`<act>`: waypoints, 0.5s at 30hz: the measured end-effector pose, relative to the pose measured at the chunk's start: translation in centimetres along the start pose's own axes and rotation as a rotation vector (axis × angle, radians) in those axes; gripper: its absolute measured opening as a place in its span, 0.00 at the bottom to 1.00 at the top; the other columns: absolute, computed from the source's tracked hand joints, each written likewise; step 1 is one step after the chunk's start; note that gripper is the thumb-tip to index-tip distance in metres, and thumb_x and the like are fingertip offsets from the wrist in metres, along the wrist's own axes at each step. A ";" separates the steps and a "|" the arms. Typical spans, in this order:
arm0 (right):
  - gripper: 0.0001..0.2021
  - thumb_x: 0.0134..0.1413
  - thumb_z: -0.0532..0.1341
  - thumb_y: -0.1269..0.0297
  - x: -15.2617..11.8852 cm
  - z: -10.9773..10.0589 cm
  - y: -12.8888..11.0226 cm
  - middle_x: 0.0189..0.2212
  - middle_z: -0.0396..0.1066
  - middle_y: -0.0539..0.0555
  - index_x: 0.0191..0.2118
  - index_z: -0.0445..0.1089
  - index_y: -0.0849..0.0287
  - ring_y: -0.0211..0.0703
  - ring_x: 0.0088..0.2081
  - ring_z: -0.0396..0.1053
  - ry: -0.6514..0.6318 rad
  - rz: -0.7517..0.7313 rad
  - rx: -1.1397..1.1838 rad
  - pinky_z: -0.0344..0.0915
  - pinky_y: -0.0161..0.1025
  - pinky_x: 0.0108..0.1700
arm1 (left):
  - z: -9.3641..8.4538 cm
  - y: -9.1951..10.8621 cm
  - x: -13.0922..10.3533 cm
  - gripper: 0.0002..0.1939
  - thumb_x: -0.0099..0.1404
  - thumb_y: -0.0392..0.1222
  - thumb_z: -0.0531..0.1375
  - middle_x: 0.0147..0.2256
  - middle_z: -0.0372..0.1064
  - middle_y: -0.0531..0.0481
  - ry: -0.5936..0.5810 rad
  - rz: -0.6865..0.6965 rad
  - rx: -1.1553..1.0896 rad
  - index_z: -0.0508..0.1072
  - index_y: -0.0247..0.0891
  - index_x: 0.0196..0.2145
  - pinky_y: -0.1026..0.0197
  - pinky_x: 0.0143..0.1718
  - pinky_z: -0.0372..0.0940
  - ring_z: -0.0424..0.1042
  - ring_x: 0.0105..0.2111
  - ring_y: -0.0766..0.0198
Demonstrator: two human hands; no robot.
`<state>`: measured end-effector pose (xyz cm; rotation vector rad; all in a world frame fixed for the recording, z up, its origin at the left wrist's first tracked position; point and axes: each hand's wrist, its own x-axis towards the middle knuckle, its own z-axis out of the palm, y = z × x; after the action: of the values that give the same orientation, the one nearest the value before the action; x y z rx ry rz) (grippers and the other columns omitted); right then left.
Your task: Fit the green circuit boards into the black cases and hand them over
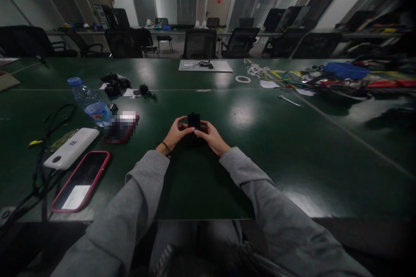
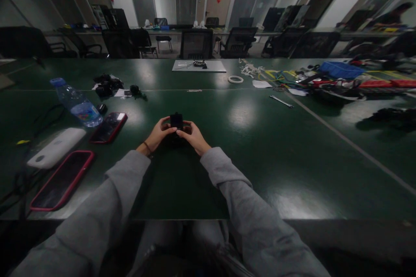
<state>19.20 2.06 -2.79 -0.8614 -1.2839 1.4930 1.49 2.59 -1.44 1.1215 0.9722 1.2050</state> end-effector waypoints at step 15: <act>0.31 0.45 0.72 0.55 0.0 0.0 0.2 0.47 0.70 0.56 0.54 0.62 0.56 0.46 0.50 0.69 0.006 0.002 -0.009 0.64 0.48 0.58 | -0.3 0.0 0.0 0.37 0.48 0.41 0.72 0.35 0.70 0.51 -0.015 -0.032 -0.023 0.64 0.36 0.54 0.52 0.50 0.63 0.72 0.40 0.61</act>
<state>19.16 2.08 -2.94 -0.8723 -1.2868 1.4865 1.23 2.61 -1.49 1.0924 0.9589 1.1777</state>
